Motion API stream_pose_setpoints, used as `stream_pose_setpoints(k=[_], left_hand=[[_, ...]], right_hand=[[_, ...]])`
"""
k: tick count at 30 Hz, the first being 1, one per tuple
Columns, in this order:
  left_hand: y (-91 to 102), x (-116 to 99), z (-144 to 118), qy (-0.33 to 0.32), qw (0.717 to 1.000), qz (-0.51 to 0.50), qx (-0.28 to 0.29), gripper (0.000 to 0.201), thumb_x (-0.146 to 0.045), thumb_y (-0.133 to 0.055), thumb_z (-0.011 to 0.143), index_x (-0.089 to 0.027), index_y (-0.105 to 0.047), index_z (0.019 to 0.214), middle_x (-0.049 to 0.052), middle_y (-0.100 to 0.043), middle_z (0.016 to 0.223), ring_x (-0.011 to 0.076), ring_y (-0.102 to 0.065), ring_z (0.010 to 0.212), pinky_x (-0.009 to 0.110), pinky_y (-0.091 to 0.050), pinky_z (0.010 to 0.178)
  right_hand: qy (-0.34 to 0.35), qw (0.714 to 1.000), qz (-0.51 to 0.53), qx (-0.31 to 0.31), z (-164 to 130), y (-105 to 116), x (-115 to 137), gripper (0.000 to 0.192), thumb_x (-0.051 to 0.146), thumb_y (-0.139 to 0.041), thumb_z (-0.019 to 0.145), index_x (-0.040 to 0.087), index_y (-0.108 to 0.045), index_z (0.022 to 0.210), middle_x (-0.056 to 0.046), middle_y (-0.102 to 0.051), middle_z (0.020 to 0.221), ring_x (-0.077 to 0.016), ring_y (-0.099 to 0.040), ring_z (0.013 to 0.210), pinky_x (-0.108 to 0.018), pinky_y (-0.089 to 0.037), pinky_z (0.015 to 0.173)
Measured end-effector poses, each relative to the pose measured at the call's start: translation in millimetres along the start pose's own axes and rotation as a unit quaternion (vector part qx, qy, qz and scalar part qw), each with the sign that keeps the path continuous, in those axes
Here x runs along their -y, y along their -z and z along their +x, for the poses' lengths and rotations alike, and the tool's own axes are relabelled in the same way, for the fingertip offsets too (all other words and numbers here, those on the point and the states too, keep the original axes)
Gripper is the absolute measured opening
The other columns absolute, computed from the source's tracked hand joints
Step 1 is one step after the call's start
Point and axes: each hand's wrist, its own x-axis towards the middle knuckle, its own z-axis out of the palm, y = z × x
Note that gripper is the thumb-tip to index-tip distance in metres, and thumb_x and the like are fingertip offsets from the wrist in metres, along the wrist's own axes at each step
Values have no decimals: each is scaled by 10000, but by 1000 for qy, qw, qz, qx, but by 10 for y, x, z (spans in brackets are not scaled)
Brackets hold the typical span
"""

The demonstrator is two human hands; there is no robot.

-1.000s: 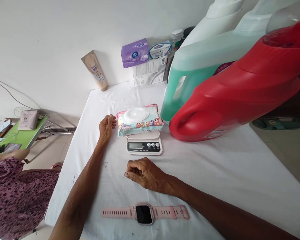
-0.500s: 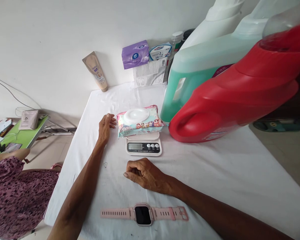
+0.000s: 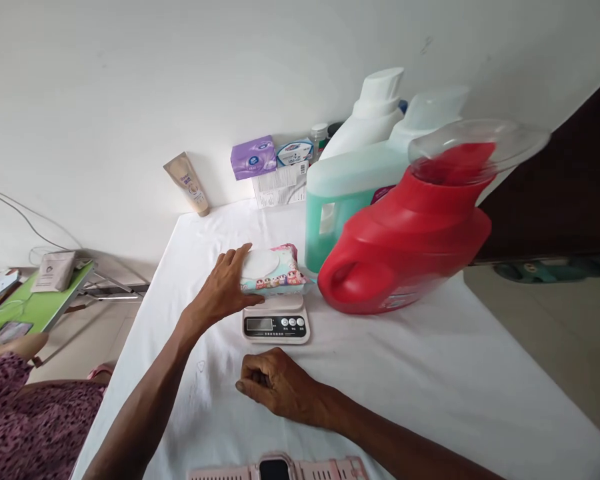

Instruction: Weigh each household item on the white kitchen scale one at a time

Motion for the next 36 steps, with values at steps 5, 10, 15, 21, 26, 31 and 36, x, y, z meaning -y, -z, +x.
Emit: stream_pose_setpoints(k=[5, 10, 15, 21, 26, 31, 36], left_hand=[[18, 52, 0, 22, 998, -42, -37, 826, -306, -994, 601, -265, -637, 1345, 108, -694, 1290, 369, -637, 1206, 512, -547, 1021], [100, 181, -18, 129, 970, -170, -116, 771, -457, -1005, 572, -236, -676, 1233, 77, -742, 1169, 323, -698, 1069, 425, -556, 907], [236, 639, 368, 212, 949, -130, -195, 766, -481, -981, 596, -212, -655, 1234, 97, -739, 1176, 315, -690, 1078, 399, -529, 885], [128, 1217, 1177, 338, 922, 5, -187, 703, -406, -907, 715, -160, -571, 1282, 206, -647, 1354, 371, -611, 1295, 433, -497, 993], [103, 1471, 1621, 327, 928, 24, -177, 710, -342, -913, 709, -181, -557, 1302, 198, -583, 1362, 395, -531, 1357, 459, -454, 1074], [107, 1600, 1746, 295, 939, 40, -170, 749, -361, -977, 665, -220, -610, 1302, 196, -473, 1443, 429, -461, 1373, 490, -484, 1036], [24, 1621, 1779, 278, 934, 93, -202, 798, -433, -979, 681, -209, -616, 1356, 246, -422, 1514, 513, -402, 1403, 563, -518, 973]], right_hand=[[-2, 1000, -1, 3, 5, -1, 4, 218, 252, -680, 914, 192, -572, 734, 62, -539, 620, -92, -474, 554, -233, -380, 590], [1, 1000, -9, 0, 4, -4, -2, 217, 251, -682, 897, 193, -564, 725, 65, -526, 622, -92, -467, 568, -236, -386, 611], [-11, 1000, -10, -3, -4, -27, -35, 206, 258, -687, 879, 193, -573, 719, 64, -519, 622, -95, -459, 573, -232, -379, 596], [-40, 999, -6, 2, 1, -49, -96, 194, 286, -701, 854, 196, -591, 722, 71, -482, 577, -95, -452, 557, -227, -355, 562], [-52, 998, -8, 31, 47, -75, -292, 183, 309, -714, 832, 194, -611, 733, 48, -549, 625, -102, -494, 572, -220, -365, 546], [-43, 998, 4, 38, 62, -147, -536, 201, 362, -737, 840, 190, -659, 771, 13, -648, 699, -115, -569, 611, -209, -386, 551], [-49, 998, 2, 39, 42, -169, -587, 193, 359, -746, 859, 185, -689, 800, -3, -693, 739, -121, -596, 635, -210, -407, 571]])
